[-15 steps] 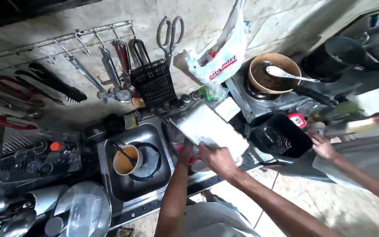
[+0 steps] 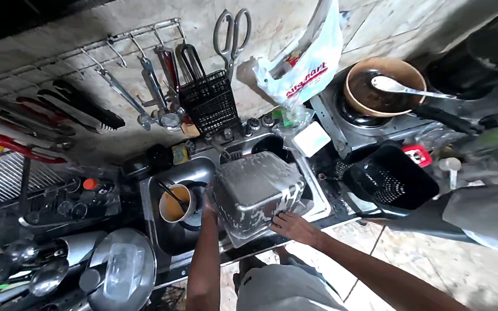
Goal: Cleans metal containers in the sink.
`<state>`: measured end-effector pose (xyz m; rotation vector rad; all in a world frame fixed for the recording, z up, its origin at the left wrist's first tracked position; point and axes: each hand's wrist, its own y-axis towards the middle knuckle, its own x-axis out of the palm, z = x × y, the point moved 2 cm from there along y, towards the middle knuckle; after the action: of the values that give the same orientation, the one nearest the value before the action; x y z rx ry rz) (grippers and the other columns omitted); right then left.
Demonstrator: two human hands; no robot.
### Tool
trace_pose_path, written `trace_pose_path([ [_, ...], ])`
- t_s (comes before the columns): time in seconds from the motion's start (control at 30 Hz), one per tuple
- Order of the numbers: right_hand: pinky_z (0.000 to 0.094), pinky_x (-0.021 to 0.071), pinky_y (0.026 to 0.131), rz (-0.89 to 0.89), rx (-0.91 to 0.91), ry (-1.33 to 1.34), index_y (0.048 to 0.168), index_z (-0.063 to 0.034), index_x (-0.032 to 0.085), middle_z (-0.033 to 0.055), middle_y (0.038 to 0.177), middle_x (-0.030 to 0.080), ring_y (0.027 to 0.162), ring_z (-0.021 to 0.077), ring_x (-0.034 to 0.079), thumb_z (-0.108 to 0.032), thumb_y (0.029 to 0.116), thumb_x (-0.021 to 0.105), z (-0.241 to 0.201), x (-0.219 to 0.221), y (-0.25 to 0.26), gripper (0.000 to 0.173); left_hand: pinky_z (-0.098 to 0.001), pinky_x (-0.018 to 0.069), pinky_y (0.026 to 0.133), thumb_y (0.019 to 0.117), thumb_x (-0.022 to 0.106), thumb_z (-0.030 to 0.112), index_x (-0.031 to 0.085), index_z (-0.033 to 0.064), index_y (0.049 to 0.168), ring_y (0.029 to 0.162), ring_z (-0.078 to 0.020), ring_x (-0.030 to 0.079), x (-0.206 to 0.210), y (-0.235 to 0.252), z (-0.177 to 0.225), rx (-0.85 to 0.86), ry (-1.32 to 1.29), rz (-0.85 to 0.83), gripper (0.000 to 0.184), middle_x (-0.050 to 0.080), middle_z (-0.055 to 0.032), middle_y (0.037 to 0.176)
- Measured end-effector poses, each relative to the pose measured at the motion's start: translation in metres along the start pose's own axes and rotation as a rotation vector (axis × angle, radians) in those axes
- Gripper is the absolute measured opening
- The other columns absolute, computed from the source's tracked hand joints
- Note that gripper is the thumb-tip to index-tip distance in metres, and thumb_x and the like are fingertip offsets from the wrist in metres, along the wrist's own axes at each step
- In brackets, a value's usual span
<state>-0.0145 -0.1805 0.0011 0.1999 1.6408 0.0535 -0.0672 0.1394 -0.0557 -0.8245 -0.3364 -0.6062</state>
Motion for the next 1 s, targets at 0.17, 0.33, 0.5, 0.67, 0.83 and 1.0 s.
trace_pose_path([
  [0.17, 0.04, 0.061, 0.075, -0.023, -0.044, 0.015, 0.109, -0.0099, 0.068, 0.0105, 0.099, 0.068, 0.09, 0.0279, 0.07, -0.001, 0.098, 0.058, 0.011, 0.029, 0.008, 0.017, -0.0437, 0.0584, 0.074, 0.1096, 0.027, 0.05, 0.058, 0.011, 0.123, 0.088, -0.0201, 0.067, -0.017, 0.013, 0.004, -0.117, 0.057, 0.138, 0.052, 0.069, -0.0089, 0.1],
  [0.33, 0.0421, 0.0608, 0.077, -0.062, 0.0, 0.067, 0.111, -0.0077, 0.068, 0.0133, 0.1, 0.068, 0.09, 0.0302, 0.069, 0.001, 0.0991, 0.056, 0.009, 0.035, 0.025, 0.019, -0.0511, 0.0546, 0.092, 0.1086, 0.031, 0.055, 0.049, 0.0093, 0.145, 0.114, -0.0274, 0.064, -0.017, 0.031, 0.016, -0.12, 0.332, 0.28, 0.061, 0.063, -0.017, 0.13],
  [0.5, 0.0524, 0.0582, 0.091, -0.276, 0.258, 0.194, 0.117, -0.0014, 0.067, 0.0219, 0.117, 0.068, 0.115, 0.0402, 0.065, 0.003, 0.0988, 0.054, 0.001, 0.045, 0.042, 0.023, -0.0546, 0.0516, 0.101, 0.1062, 0.041, 0.057, 0.057, 0.0009, 0.138, 0.122, -0.0318, 0.062, -0.027, 0.072, 0.022, -0.009, 0.626, 0.343, 0.067, 0.062, -0.0211, 0.134],
  [0.67, 0.0532, 0.056, 0.097, -0.29, 0.404, 0.278, 0.119, 0.0012, 0.067, 0.0224, 0.13, 0.064, 0.131, 0.0397, 0.057, -0.012, 0.0975, 0.063, 0.017, 0.042, 0.057, 0.025, -0.0514, 0.0537, 0.098, 0.1073, 0.04, 0.055, 0.06, -0.002, 0.132, 0.114, -0.0311, 0.064, -0.01, 0.092, 0.027, 0.114, 0.604, 0.291, 0.065, 0.066, -0.023, 0.124],
  [0.83, 0.0459, 0.0568, 0.096, 0.176, 0.501, 0.271, 0.108, -0.0081, 0.07, 0.0138, 0.115, 0.069, 0.114, 0.0314, 0.066, -0.032, 0.1067, 0.049, 0.049, 0.016, 0.08, 0.032, -0.0441, 0.0563, 0.077, 0.1088, 0.039, 0.051, 0.065, -0.0024, 0.104, 0.08, -0.0231, 0.064, -0.002, 0.115, 0.025, 0.214, 0.587, 0.265, 0.06, 0.065, -0.0153, 0.089],
  [1.0, 0.0544, 0.0343, 0.12, 0.139, 0.777, 0.413, 0.14, -0.012, 0.061, 0.0141, 0.155, 0.048, 0.145, 0.0341, 0.043, -0.055, 0.1056, 0.041, 0.116, 0.029, 0.118, 0.059, -0.045, 0.0539, 0.075, 0.1069, 0.042, 0.055, 0.066, -0.0031, 0.096, 0.076, -0.0242, 0.061, 0.011, 0.13, 0.019, 0.26, 0.695, 0.291, 0.064, 0.063, -0.0162, 0.083],
])
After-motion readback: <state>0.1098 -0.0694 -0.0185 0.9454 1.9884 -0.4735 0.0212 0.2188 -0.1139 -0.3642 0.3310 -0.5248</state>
